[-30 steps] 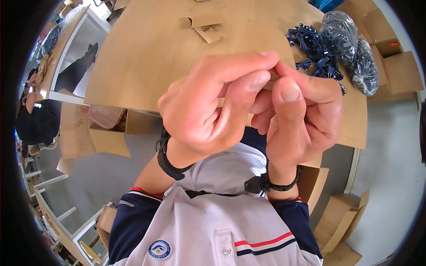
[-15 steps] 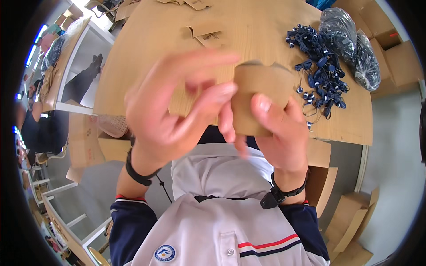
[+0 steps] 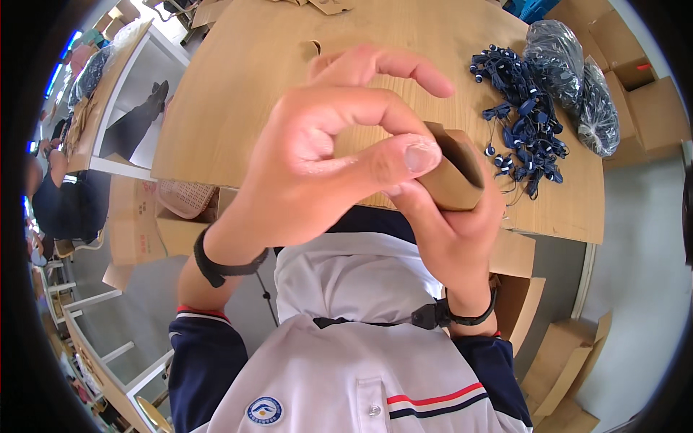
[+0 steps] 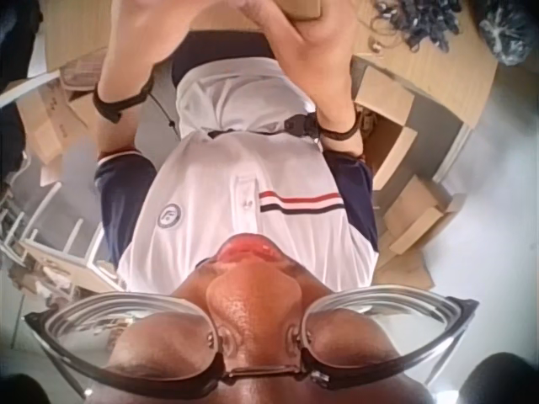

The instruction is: Insert coiled earphones into cardboard sleeves in a factory setting.

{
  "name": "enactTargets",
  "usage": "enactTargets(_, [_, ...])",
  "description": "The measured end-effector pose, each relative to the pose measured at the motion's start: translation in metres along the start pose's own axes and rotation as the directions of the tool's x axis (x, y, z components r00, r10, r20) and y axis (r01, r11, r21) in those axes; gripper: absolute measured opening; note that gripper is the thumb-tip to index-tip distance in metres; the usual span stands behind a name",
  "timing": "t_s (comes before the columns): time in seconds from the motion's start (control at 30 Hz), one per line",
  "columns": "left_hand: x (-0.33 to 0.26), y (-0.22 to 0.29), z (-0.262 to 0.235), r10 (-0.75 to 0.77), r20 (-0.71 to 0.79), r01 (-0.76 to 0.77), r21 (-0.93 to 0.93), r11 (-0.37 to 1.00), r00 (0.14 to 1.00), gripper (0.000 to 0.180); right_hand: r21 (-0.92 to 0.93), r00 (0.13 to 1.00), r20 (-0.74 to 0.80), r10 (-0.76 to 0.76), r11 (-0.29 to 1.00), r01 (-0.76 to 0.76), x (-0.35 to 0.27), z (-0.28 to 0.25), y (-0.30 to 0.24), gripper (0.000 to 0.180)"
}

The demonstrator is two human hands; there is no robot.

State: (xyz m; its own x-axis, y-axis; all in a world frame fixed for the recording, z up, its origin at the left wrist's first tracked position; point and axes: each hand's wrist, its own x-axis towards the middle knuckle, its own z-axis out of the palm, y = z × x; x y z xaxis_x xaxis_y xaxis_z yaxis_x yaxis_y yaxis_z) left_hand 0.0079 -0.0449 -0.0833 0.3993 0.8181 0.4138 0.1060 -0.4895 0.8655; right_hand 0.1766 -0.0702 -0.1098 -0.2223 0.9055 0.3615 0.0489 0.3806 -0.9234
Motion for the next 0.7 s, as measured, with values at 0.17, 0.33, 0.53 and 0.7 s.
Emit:
enactTargets(0.17, [-0.003, -0.007, 0.02, -0.004, -0.09, -0.009, -0.148, 0.989, 0.996, 0.022, -0.296, 0.977, 0.072, -0.202, 0.931, 0.215, 0.0, -0.014, 0.001, 0.033])
enactTargets(0.33, [-0.007, -0.017, 0.035, -0.34, 0.448, 0.554, -0.546, 0.629, 0.827, 0.066, -0.237, 0.923, 0.339, -0.183, 0.932, 0.272, -0.008, -0.034, 0.006, 0.039])
enactTargets(0.53, [-0.007, -0.011, 0.024, 0.11, -0.069, -0.096, 0.184, 0.978, 0.992, 0.076, 0.444, 0.95, 0.195, 0.244, 0.842, -0.307, -0.011, -0.026, 0.005, 0.021])
enactTargets(0.7, [-0.004, -0.04, 0.043, 0.653, 0.0, -0.495, 0.652, 0.574, 0.757, 0.053, 0.527, 0.985, 0.157, -0.069, 0.849, -0.025, -0.007, -0.013, 0.017, 0.035])
